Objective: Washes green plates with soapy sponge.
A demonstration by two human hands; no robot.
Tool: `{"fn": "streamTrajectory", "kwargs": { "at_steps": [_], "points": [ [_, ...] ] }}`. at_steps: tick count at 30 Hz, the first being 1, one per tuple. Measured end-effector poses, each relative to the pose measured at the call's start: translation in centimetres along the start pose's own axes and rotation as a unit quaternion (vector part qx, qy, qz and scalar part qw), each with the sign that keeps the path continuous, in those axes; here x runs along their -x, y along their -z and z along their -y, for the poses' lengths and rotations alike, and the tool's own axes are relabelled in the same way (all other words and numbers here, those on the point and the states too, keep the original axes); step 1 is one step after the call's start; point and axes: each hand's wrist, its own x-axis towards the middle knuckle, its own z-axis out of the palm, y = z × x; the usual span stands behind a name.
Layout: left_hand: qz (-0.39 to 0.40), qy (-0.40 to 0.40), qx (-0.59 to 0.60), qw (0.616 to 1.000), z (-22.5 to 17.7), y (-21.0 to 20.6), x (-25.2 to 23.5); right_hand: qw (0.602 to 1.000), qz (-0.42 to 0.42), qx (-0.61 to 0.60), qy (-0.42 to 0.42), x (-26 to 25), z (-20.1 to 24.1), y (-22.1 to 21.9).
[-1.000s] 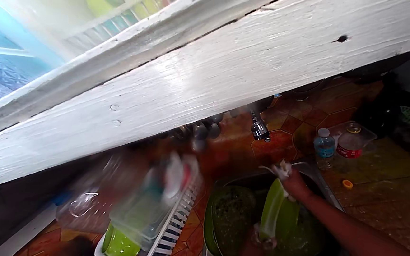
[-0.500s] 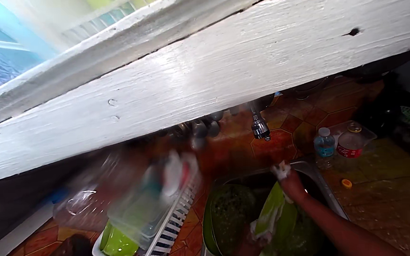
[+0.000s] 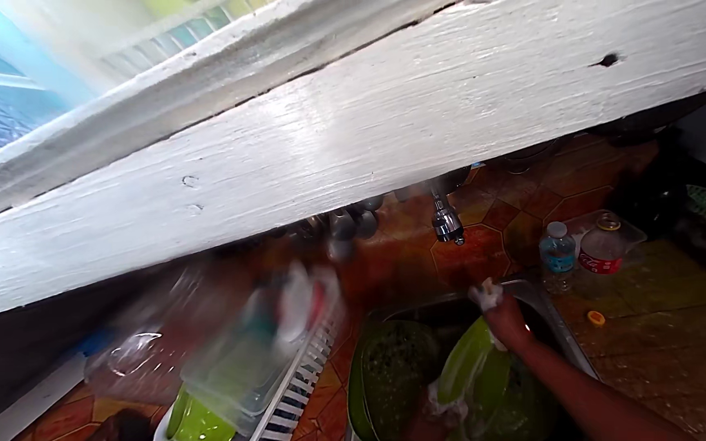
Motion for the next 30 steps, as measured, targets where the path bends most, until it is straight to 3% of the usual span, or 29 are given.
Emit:
{"fn": "streamTrajectory", "kwargs": {
  "at_steps": [2,5,7,8,9,11,13,16,19,22,24,27,30],
  "points": [
    [0.035,0.03,-0.019,0.999,-0.2,0.5,-0.4,0.985,0.016,0.14,0.103,2.7,1.6,-0.6],
    [0.076,0.02,-0.074,0.994,-0.6,0.0,-1.3,0.88,-0.055,0.24,0.406,6.0,1.0,-3.5],
    [0.043,-0.028,-0.068,0.996,0.2,-0.8,-1.5,0.829,-0.053,0.232,0.506,6.9,0.4,-4.7],
    [0.027,-0.037,-0.047,0.998,0.6,-1.1,-1.6,0.83,-0.047,0.219,0.511,6.7,0.3,-4.8],
    [0.016,-0.033,-0.023,0.999,0.7,-1.3,-1.6,0.856,-0.029,0.197,0.478,6.3,0.4,-4.5],
    [-0.003,-0.003,0.008,1.0,0.0,-1.4,-1.3,0.947,0.031,0.127,0.294,4.6,1.5,-3.0],
    [-0.017,-0.013,0.035,0.999,-0.3,-1.0,-0.7,0.993,0.062,0.015,0.099,1.2,1.9,-1.4],
    [-0.057,-0.032,0.08,0.995,-1.1,-0.6,0.1,0.995,0.035,-0.085,-0.026,-3.0,-0.7,-0.7],
    [-0.107,-0.014,0.128,0.986,-1.5,-0.7,0.4,0.989,-0.011,-0.123,-0.078,-2.9,-3.9,-1.6],
    [-0.215,0.0,0.222,0.951,-1.6,-0.9,-0.2,0.995,-0.006,-0.04,-0.092,0.2,-6.1,-2.7],
    [-0.266,-0.01,0.273,0.924,-1.9,-0.4,-1.2,0.999,0.017,0.016,-0.049,3.7,-6.8,-4.0],
    [-0.285,-0.035,0.304,0.908,-2.1,-0.8,-2.6,0.993,0.047,0.085,0.07,7.7,-6.2,-5.7],
    [-0.259,-0.029,0.257,0.931,-1.4,-2.4,-2.8,0.968,0.054,0.091,0.226,9.3,-4.4,-6.4]
  ]
}}
